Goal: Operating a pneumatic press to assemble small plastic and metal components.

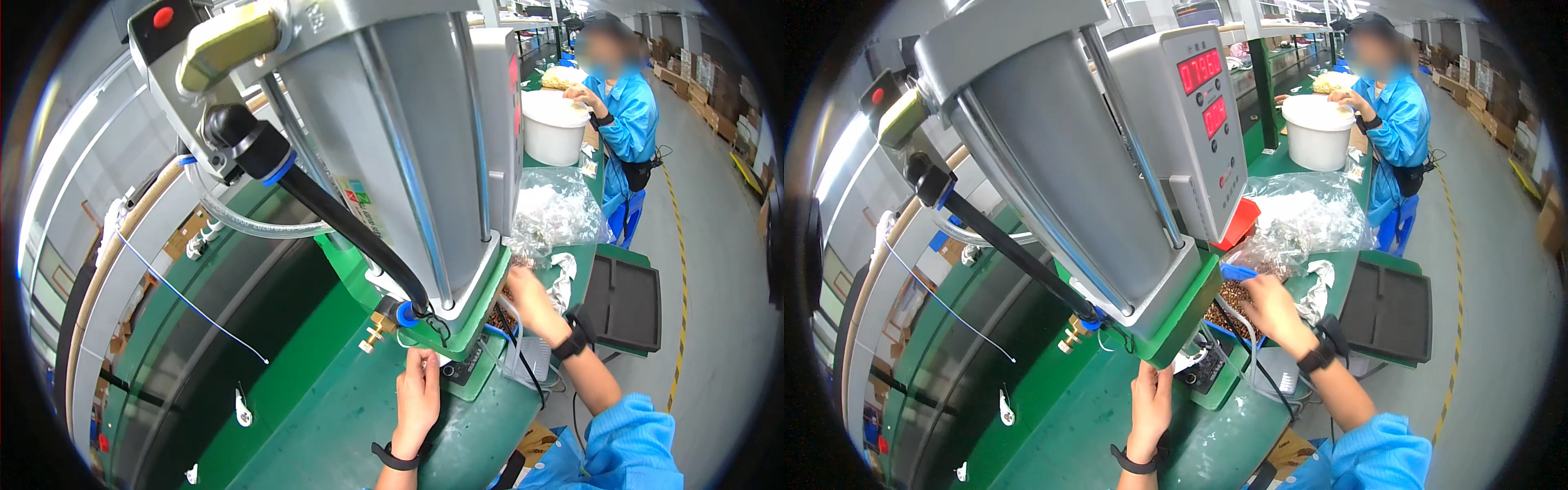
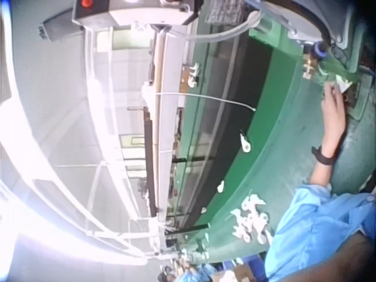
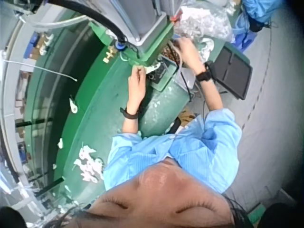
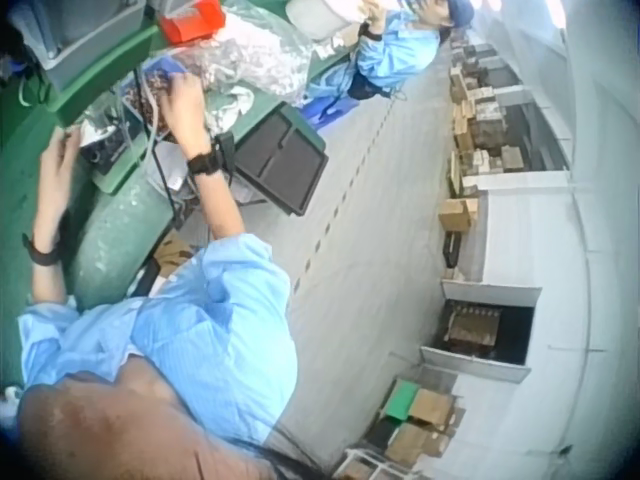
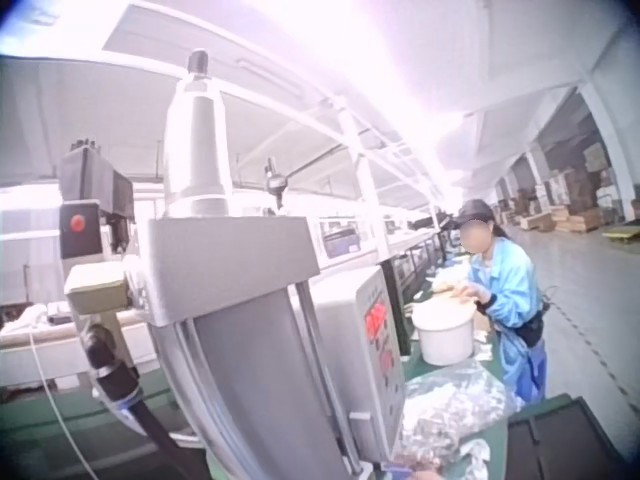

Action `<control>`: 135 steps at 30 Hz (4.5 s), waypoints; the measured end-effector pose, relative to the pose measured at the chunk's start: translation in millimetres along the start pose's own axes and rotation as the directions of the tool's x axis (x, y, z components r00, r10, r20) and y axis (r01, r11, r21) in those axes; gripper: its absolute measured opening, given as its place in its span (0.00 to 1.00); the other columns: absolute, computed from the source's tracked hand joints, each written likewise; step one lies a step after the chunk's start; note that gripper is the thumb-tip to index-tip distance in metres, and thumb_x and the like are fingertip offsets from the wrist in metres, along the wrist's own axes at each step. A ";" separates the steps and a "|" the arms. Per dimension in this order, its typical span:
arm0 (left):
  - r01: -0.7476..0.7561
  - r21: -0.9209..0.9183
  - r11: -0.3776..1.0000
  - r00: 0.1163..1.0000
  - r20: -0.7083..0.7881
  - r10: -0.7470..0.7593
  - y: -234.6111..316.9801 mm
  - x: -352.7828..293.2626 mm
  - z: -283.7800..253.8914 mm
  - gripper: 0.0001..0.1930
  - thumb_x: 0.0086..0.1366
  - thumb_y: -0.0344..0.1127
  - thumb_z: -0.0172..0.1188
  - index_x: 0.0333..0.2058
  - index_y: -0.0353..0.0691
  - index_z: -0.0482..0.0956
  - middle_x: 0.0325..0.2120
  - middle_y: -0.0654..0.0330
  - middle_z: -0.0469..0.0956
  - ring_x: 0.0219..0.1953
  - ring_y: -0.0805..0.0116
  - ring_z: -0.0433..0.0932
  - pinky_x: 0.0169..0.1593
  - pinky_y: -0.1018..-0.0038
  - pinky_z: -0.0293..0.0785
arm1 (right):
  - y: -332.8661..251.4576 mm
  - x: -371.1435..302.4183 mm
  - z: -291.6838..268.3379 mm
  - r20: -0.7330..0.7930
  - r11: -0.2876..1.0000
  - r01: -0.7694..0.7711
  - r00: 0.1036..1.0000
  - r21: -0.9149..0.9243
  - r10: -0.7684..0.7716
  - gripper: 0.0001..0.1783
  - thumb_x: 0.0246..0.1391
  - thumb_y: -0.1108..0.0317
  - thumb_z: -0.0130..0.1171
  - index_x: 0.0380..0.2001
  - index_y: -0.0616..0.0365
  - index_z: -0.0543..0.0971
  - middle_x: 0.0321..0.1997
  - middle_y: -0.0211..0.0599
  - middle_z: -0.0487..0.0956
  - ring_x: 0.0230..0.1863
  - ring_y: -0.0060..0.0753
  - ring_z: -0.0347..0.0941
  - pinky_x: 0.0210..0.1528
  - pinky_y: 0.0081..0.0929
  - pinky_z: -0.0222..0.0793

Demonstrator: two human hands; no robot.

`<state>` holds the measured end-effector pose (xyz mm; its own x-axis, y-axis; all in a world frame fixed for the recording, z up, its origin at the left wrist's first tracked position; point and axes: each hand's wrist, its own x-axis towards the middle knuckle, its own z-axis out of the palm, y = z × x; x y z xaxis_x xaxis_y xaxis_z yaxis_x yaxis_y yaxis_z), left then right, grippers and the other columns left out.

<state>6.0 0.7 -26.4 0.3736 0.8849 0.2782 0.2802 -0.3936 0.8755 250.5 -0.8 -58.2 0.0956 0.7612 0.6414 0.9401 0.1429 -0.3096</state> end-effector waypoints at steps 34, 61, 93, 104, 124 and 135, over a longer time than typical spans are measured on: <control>0.422 0.471 0.774 0.842 -0.520 -0.143 -155.4 48.3 -144.6 0.19 0.61 0.39 0.43 0.48 0.35 0.61 0.37 0.49 0.72 0.42 0.48 0.66 0.42 0.55 0.64 | -21.9 -68.8 -93.4 0.139 0.896 -0.355 0.934 0.267 0.329 0.09 0.32 0.80 0.60 0.23 0.66 0.78 0.18 0.37 0.72 0.17 0.22 0.64 0.21 0.18 0.56; 0.155 -0.664 0.731 0.962 -0.066 -0.264 0.1 31.1 10.0 0.04 0.57 0.30 0.55 0.30 0.36 0.71 0.17 0.68 0.73 0.16 0.85 0.66 0.20 0.88 0.59 | -30.7 -81.4 -111.2 0.235 0.829 -0.430 0.901 0.358 0.366 0.09 0.37 0.77 0.61 0.28 0.60 0.80 0.22 0.35 0.75 0.20 0.21 0.67 0.23 0.17 0.61; 0.129 -0.779 0.613 0.921 -0.135 -0.366 -17.0 17.1 39.9 0.08 0.58 0.28 0.54 0.25 0.43 0.63 0.17 0.71 0.64 0.15 0.85 0.60 0.17 0.86 0.54 | -31.3 -73.4 1.9 0.108 0.405 -0.400 0.808 0.822 0.579 0.06 0.46 0.79 0.55 0.30 0.67 0.77 0.29 0.32 0.74 0.29 0.17 0.68 0.32 0.15 0.64; 0.171 -0.804 0.570 0.947 -0.026 -0.321 -20.0 16.4 34.2 0.05 0.61 0.32 0.50 0.28 0.40 0.66 0.16 0.71 0.63 0.13 0.85 0.55 0.16 0.84 0.50 | -25.1 -59.5 -22.3 0.105 0.552 -0.367 0.888 0.749 0.448 0.08 0.47 0.77 0.54 0.33 0.65 0.78 0.30 0.34 0.76 0.31 0.21 0.70 0.34 0.17 0.65; 0.207 -0.750 0.628 0.945 -0.013 -0.327 -19.5 18.3 27.8 0.07 0.63 0.32 0.49 0.26 0.39 0.65 0.15 0.70 0.63 0.13 0.86 0.57 0.16 0.85 0.50 | -58.6 17.7 -35.9 0.334 0.571 -0.262 0.942 0.778 -0.022 0.14 0.41 0.69 0.64 0.29 0.66 0.74 0.26 0.37 0.75 0.27 0.23 0.69 0.29 0.22 0.63; 0.219 -0.747 0.628 0.942 -0.007 -0.336 -19.9 19.1 29.8 0.06 0.62 0.32 0.49 0.27 0.39 0.65 0.14 0.70 0.63 0.13 0.86 0.57 0.16 0.85 0.50 | -53.2 20.6 -17.6 0.253 0.774 -0.005 0.946 0.633 -0.201 0.13 0.43 0.61 0.62 0.28 0.60 0.77 0.17 0.37 0.71 0.18 0.25 0.62 0.21 0.23 0.57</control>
<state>33.9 18.0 -50.2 0.2517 0.9674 -0.0293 -0.4028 0.1323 0.9057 208.2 -3.9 -16.2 -0.1810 0.8517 0.4918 0.5201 0.5073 -0.6871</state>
